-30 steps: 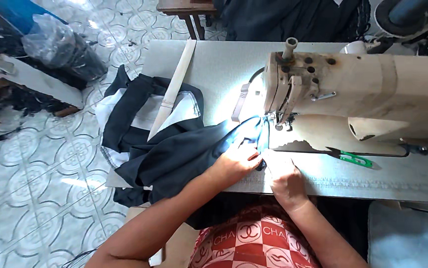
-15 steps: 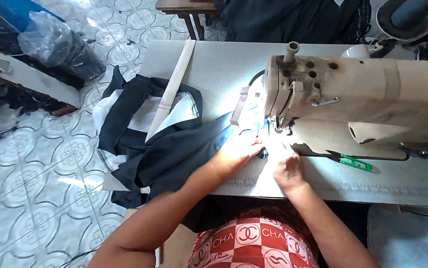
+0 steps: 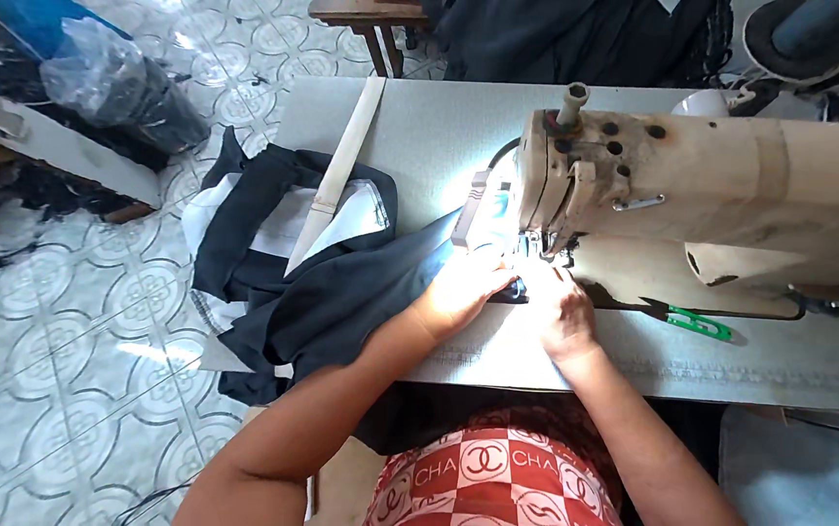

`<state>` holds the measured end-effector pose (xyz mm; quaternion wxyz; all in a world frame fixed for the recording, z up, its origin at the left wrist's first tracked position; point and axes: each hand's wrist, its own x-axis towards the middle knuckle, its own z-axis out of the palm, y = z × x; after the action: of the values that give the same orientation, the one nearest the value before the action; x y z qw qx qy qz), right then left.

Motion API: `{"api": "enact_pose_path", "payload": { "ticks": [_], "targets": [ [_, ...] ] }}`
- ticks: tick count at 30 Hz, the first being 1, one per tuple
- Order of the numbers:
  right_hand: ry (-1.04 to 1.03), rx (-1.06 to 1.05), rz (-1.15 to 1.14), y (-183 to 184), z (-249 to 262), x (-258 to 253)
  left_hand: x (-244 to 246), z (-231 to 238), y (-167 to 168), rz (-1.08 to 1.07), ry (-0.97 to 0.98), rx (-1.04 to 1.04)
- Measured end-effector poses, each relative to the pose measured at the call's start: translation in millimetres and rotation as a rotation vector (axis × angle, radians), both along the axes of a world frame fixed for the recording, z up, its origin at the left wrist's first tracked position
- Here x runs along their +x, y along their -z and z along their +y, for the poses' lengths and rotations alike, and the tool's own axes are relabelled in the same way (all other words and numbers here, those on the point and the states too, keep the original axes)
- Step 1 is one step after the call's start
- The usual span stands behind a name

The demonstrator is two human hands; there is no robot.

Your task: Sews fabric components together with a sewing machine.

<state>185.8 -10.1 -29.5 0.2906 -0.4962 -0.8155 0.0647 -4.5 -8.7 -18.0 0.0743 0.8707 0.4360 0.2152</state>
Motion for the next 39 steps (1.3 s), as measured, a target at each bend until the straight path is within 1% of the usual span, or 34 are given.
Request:
{"api": "enact_pose_path", "payload": {
  "ticks": [5,10,13,15,17,18,21,24,25,27,28,29,30,32,33,34,35,36,37,38,39],
  "targets": [
    [0.067,-0.102,-0.009,-3.3,9.7,-7.0,-0.4,12.5,2.3,0.036,-0.066,0.001],
    [0.06,-0.019,0.007,10.9,11.8,-3.8,-1.0,13.9,4.8,0.025,-0.068,0.024],
    [0.103,-0.044,0.028,6.3,6.4,0.7,-1.0,16.0,6.7,-0.067,-0.115,0.008],
    [0.141,-0.093,0.099,3.5,3.8,2.8,-0.8,18.8,4.5,-0.164,-0.191,-0.066],
    [0.13,-0.108,0.111,4.5,5.2,-1.5,-1.3,23.1,-0.9,-0.232,-0.259,-0.176],
    [0.13,-0.125,0.093,3.7,6.2,-6.2,-1.0,24.0,-4.6,-0.256,-0.276,-0.209],
    [0.172,-0.199,0.046,2.3,13.4,-20.3,0.5,22.9,-16.1,-0.24,-0.314,-0.292],
    [0.215,-0.255,0.049,3.1,20.9,-24.4,-3.7,16.8,-19.9,-0.311,-0.311,-0.366],
    [0.209,-0.248,0.087,2.9,20.5,-23.2,-4.8,14.1,-23.3,-0.308,-0.315,-0.406],
    [0.18,-0.221,0.21,1.8,15.8,-19.9,-6.6,9.8,-30.3,-0.224,-0.29,-0.441],
    [0.154,-0.226,0.294,-0.4,11.1,-17.9,-7.5,7.7,-32.7,-0.173,-0.251,-0.42],
    [0.125,-0.261,0.404,-3.9,4.5,-15.9,-9.3,6.7,-30.3,-0.121,-0.193,-0.357],
    [0.093,-0.339,0.554,-9.1,-4.3,-14.0,-11.1,6.0,-26.7,-0.078,-0.13,-0.255],
    [0.033,-0.662,0.941,-20.6,-26.5,-7.8,-16.3,1.7,-24.3,-0.038,0.021,-0.037],
    [0.067,-0.809,1.052,-24.1,-37.5,-4.8,-18.0,-1.9,-25.7,-0.015,0.07,0.014],
    [0.119,-0.898,1.057,-25.5,-45.7,-0.8,-19.1,-5.4,-28.1,0.013,0.104,0.041],
    [0.163,-0.939,0.994,-26.5,-49.9,3.5,-20.2,-8.4,-30.8,0.045,0.125,0.053],
    [0.179,-0.924,0.879,-28.4,-50.8,7.4,-20.9,-10.8,-32.5,0.064,0.138,0.073],
    [0.177,-0.84,0.716,-30.4,-50.4,10.3,-21.3,-13.7,-32.9,0.08,0.143,0.091],
    [0.18,-0.688,0.541,-30.5,-49.7,11.1,-21.3,-17.2,-32.1,0.095,0.143,0.1],
    [0.187,-0.51,0.421,-29.0,-48.0,9.4,-20.6,-20.5,-30.9,0.114,0.135,0.109]
  ]
}}
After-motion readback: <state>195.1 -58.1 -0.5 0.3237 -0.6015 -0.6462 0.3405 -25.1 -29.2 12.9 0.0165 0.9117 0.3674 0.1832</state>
